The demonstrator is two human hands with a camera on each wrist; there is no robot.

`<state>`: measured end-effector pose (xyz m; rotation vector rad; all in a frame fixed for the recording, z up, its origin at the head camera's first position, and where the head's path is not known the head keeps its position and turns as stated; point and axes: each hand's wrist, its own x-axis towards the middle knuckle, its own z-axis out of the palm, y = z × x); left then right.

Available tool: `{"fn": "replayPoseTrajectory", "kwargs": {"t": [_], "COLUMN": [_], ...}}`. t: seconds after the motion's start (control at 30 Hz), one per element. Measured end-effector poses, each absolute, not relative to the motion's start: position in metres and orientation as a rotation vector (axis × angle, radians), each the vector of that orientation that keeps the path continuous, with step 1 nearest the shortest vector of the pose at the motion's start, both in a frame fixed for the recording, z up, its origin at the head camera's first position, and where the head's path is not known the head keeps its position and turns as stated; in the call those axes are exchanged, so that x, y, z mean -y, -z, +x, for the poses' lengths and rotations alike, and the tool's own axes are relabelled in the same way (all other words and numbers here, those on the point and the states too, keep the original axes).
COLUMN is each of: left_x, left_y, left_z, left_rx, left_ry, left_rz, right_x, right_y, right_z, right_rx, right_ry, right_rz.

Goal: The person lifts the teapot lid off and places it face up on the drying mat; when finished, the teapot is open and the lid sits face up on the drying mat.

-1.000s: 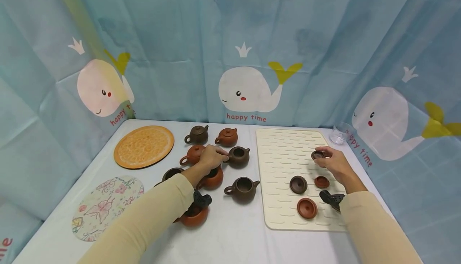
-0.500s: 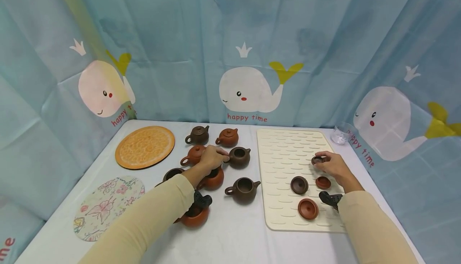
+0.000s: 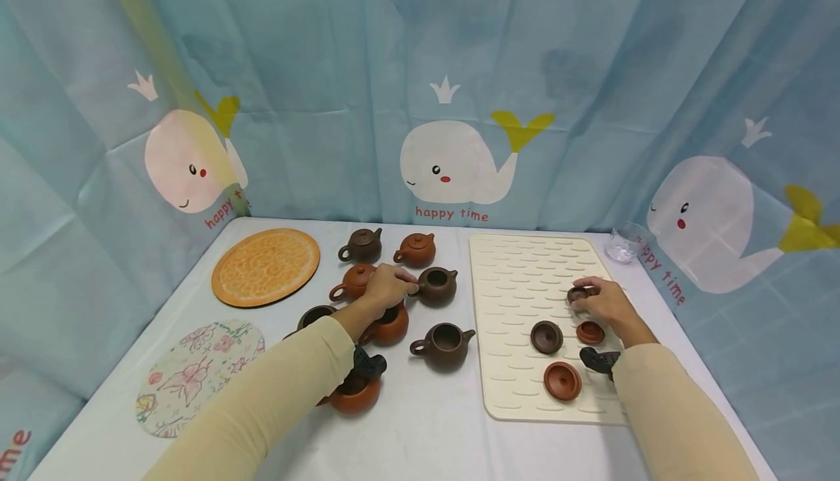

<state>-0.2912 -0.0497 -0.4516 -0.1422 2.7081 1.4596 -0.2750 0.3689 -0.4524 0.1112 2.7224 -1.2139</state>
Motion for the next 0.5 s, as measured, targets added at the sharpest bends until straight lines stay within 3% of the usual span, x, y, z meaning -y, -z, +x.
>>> {"fn": "replayPoseTrajectory", "kwargs": {"t": [0.5], "left_x": [0.0493], "left_y": [0.4485], "left_z": [-0.2900], "left_rx": [-2.709], "left_ry": [-1.446], "left_rz": [-0.154], "right_x": [-0.3663], "right_y": [0.4614], "right_z": [-0.2790], "right_rx": [-2.846], "right_ry": [1.077], "right_rz": [-0.008]}}
